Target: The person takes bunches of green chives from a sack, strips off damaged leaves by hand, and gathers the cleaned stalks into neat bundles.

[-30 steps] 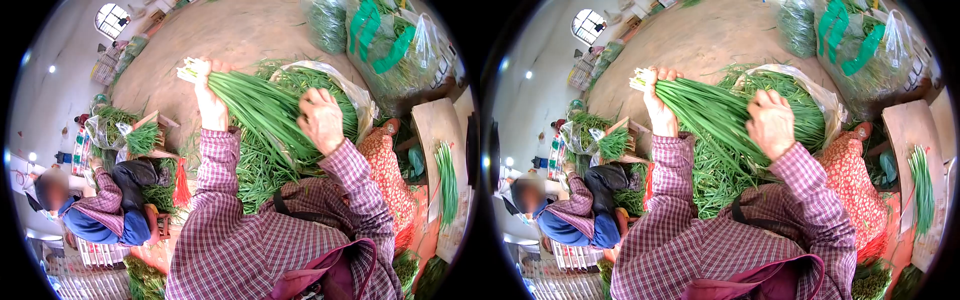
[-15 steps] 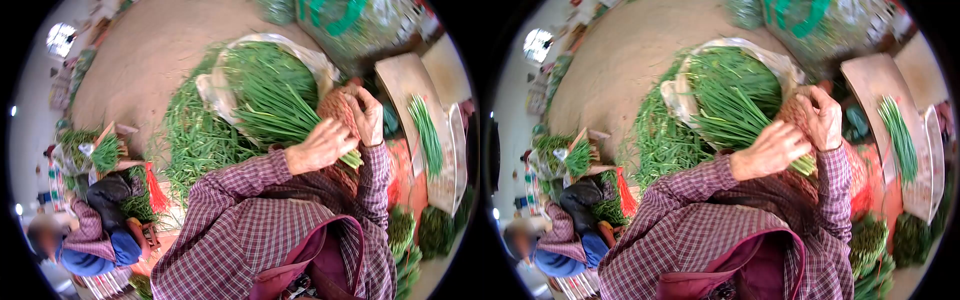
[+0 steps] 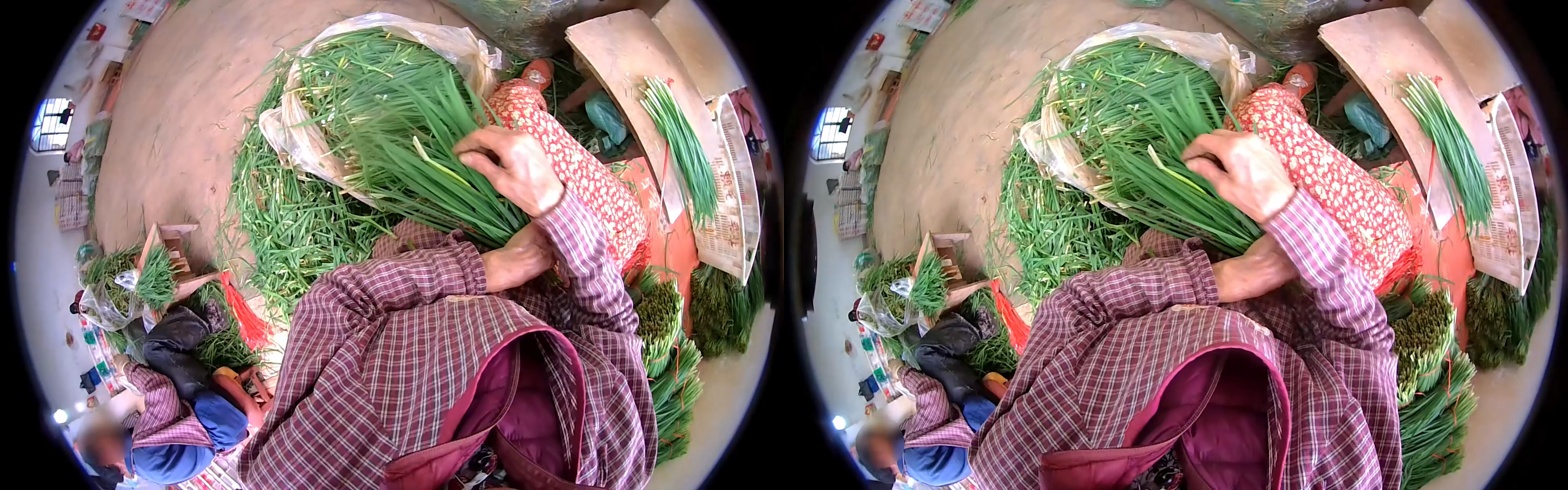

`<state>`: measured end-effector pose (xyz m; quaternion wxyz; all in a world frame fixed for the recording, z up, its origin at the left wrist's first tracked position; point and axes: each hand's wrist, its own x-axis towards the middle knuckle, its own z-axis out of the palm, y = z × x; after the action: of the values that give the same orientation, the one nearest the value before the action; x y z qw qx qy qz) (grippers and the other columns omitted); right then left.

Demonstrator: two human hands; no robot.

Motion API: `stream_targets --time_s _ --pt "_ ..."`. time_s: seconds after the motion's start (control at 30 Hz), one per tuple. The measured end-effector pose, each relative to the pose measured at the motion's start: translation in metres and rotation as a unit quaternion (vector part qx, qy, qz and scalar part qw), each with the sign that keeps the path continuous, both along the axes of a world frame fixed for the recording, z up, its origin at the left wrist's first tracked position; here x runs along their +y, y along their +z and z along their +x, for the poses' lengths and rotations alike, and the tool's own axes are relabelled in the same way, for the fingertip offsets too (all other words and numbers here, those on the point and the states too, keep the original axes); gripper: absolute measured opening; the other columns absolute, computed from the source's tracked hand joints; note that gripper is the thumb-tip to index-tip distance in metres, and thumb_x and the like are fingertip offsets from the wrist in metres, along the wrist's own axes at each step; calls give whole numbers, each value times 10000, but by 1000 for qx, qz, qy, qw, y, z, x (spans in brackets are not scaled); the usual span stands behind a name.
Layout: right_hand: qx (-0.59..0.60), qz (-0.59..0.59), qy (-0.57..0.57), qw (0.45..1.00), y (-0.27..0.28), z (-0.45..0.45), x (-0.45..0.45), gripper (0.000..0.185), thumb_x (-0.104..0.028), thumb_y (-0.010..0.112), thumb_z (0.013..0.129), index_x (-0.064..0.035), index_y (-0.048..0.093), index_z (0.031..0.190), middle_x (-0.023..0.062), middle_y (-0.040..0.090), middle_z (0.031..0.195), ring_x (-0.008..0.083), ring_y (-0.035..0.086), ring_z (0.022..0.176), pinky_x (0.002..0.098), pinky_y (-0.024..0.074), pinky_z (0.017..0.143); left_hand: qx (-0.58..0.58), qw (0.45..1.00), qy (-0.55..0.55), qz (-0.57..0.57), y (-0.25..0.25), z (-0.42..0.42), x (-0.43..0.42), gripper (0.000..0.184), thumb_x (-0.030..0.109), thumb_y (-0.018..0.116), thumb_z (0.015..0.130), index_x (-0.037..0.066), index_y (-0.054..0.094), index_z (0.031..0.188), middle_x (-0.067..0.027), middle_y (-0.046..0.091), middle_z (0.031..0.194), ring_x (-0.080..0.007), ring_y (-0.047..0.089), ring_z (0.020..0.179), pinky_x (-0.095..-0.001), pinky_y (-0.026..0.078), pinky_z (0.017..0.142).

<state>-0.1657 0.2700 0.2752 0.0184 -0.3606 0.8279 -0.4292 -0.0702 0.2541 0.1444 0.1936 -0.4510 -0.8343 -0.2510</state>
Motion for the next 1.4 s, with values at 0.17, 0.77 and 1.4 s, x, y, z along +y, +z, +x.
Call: stream_targets --time_s 0.17,0.77,1.4 --pt "60 109 -23 992 -18 -15 -44 221 -307 616 814 -98 685 823 117 652 780 292 634 721 402 494 646 -248 964 -61 -69 19 0 -7 529 152 425 844 81 360 1364 -92 340 1417 -228 281 1337 -398 205 1126" --pt "-120 -373 229 891 135 -36 -121 308 -328 596 880 -34 674 923 54 660 740 104 590 597 287 485 539 40 989 33 -139 34 -3 -13 246 254 530 751 23 613 769 -37 505 666 -192 489 723 -356 360 761" --pt "-53 160 5 986 -25 -26 57 205 -147 694 777 -29 655 940 105 651 822 232 632 745 331 497 682 -3 987 22 -162 22 2 -8 123 162 555 720 65 602 779 -67 589 780 -217 553 827 -352 408 799"
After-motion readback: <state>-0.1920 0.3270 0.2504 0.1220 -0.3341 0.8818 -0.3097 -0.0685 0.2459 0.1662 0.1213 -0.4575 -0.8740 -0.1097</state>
